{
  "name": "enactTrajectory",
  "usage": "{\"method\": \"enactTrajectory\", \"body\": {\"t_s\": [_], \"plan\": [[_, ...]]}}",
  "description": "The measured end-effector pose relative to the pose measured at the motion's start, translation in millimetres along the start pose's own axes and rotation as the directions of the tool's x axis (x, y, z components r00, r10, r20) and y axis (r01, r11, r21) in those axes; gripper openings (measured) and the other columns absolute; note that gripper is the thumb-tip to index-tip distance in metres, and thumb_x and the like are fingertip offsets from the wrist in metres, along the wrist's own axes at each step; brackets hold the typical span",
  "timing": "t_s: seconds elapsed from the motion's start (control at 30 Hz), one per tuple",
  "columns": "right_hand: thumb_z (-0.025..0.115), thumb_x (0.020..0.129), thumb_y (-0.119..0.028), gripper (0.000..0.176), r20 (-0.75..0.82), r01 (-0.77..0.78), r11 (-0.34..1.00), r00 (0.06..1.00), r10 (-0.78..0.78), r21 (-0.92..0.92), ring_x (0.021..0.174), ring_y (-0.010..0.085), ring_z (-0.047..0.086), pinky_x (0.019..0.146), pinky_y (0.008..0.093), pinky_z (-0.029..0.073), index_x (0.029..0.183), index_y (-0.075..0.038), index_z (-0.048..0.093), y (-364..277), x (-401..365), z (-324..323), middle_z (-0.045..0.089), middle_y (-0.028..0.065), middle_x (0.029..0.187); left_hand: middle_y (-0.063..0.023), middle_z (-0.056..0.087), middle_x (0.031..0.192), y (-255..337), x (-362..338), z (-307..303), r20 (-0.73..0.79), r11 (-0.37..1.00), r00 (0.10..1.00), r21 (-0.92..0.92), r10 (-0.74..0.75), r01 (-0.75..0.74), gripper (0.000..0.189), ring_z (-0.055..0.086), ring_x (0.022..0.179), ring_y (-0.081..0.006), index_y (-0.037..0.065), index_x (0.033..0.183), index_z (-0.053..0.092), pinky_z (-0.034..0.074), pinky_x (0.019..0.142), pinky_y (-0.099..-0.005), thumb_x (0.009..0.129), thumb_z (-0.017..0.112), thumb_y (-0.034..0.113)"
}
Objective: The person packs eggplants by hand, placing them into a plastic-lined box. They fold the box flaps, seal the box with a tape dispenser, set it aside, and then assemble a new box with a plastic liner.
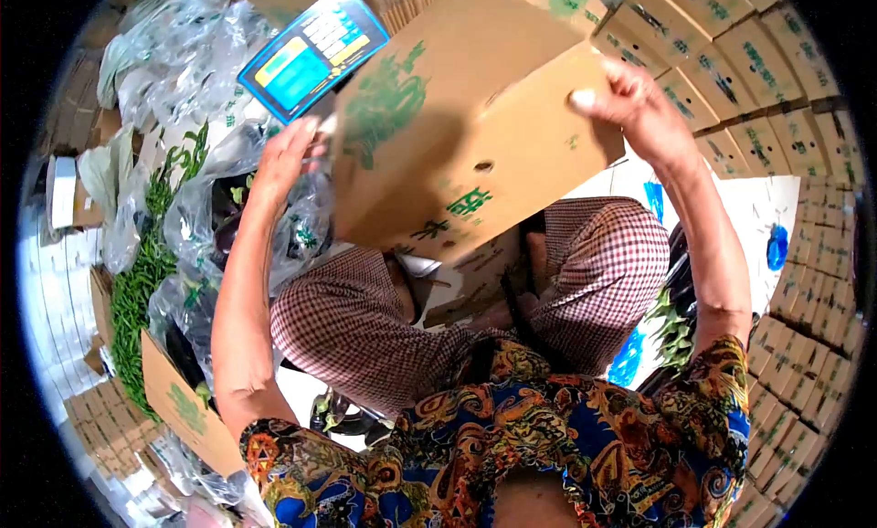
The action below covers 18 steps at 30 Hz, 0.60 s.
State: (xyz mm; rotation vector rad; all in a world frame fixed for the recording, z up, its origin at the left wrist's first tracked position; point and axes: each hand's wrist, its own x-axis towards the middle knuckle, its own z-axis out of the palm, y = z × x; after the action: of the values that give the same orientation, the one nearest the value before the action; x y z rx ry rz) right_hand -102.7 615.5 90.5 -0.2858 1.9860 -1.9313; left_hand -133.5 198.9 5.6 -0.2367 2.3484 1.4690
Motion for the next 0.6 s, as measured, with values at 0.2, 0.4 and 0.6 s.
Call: {"method": "enactTrajectory", "body": {"t_s": [0.2,0.4,0.6], "plan": [[0.061,0.088,-0.01,0.005,0.331,0.392,0.572,0.919,-0.213,-0.72,0.059,0.0307,0.058,0.055,0.0354,0.048,0.092,-0.007,0.059,14.5,-23.3,129.6,0.059,0.0141,0.068,-0.0142,0.054,0.124,51.7,-25.2,47.9,-0.019,0.985,0.996,-0.145,0.087,-0.089,0.077,0.055,0.106,-0.0227,-0.001,0.133,0.042,0.049,0.082,-0.0397,0.084,0.058,0.056],[0.062,0.087,-0.038,0.04,0.549,0.492,0.478,0.835,-0.024,-0.727,0.093,0.0373,0.06,0.084,0.0444,0.049,0.112,-0.007,0.059,40.8,-41.7,172.3,0.061,0.0211,0.101,-0.0148,0.057,0.12,3.4,-28.5,74.6,0.157,0.996,0.985,0.04,0.074,-0.081,0.065,0.058,0.104,-0.0234,0.005,0.135,0.041,0.052,0.067,-0.0343,0.086,0.057,0.044],[0.069,0.08,-0.052,0.09,-0.259,-0.163,0.511,0.958,-0.123,-0.844,0.124,0.0385,0.045,0.103,0.0424,0.036,0.142,-0.001,0.028,92.9,21.9,87.2,0.045,0.0269,0.134,-0.0129,0.059,0.116,-28.5,-16.0,74.4,0.174,0.98,0.971,-0.142,0.164,-0.14,0.054,0.06,0.1,-0.0218,0.007,0.134,0.043,0.054,0.068,-0.0354,0.089,0.055,0.034]]}}
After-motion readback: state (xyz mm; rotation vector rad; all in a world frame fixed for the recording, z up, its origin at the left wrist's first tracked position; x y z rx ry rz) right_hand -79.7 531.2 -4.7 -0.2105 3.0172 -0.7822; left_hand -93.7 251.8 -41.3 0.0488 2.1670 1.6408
